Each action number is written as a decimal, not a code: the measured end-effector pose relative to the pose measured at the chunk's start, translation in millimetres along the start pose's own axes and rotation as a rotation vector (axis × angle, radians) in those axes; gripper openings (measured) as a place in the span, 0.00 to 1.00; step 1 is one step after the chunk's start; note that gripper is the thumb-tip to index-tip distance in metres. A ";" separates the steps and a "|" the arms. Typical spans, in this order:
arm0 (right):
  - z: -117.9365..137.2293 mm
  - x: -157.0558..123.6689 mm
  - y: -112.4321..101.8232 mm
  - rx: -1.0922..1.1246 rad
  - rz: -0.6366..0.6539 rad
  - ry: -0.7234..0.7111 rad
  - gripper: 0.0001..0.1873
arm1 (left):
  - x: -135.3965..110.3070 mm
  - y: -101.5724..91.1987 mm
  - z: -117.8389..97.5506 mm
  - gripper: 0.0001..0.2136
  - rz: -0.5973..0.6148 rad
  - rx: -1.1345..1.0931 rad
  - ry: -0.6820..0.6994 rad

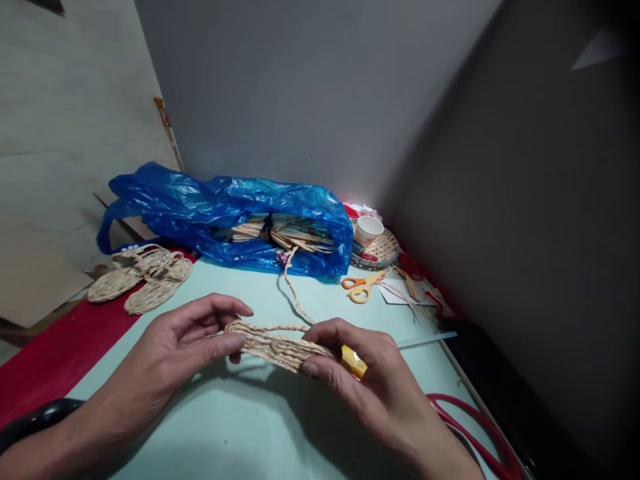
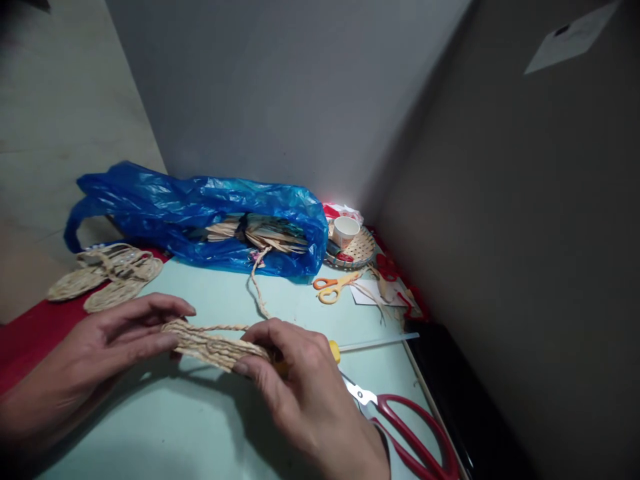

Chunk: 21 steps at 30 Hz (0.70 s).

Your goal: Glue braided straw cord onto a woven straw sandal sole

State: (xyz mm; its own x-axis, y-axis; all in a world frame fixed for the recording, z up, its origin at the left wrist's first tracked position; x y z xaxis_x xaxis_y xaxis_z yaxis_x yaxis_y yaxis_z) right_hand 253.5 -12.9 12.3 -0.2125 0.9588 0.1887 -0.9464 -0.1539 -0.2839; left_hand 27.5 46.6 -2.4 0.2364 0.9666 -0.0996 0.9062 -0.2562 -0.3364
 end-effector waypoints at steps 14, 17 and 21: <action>-7.0 -0.2 4.3 -0.033 0.049 0.067 0.04 | -2.8 8.2 13.3 0.14 0.063 -0.226 -0.050; -7.0 0.9 2.4 -0.023 0.039 0.061 0.05 | -1.8 10.5 9.3 0.13 0.067 -0.297 -0.061; -5.4 2.9 -2.3 -0.011 0.003 0.050 0.07 | 0.5 12.5 6.2 0.15 0.083 -0.289 -0.022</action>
State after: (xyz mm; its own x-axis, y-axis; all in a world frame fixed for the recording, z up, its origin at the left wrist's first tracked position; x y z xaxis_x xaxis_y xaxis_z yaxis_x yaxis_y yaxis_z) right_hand 256.4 -8.5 8.5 -0.2030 0.9691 0.1401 -0.9430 -0.1549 -0.2944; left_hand 36.7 43.8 -12.5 0.3095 0.9410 -0.1366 0.9469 -0.3182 -0.0461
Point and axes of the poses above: each hand's wrist, its own x-axis towards the middle knuckle, its own y-axis out of the palm, z = x × y, the point moved 6 cm from there along x, towards the middle knuckle, and after that the axes turned 12 degrees about x, right-handed, at the moved point
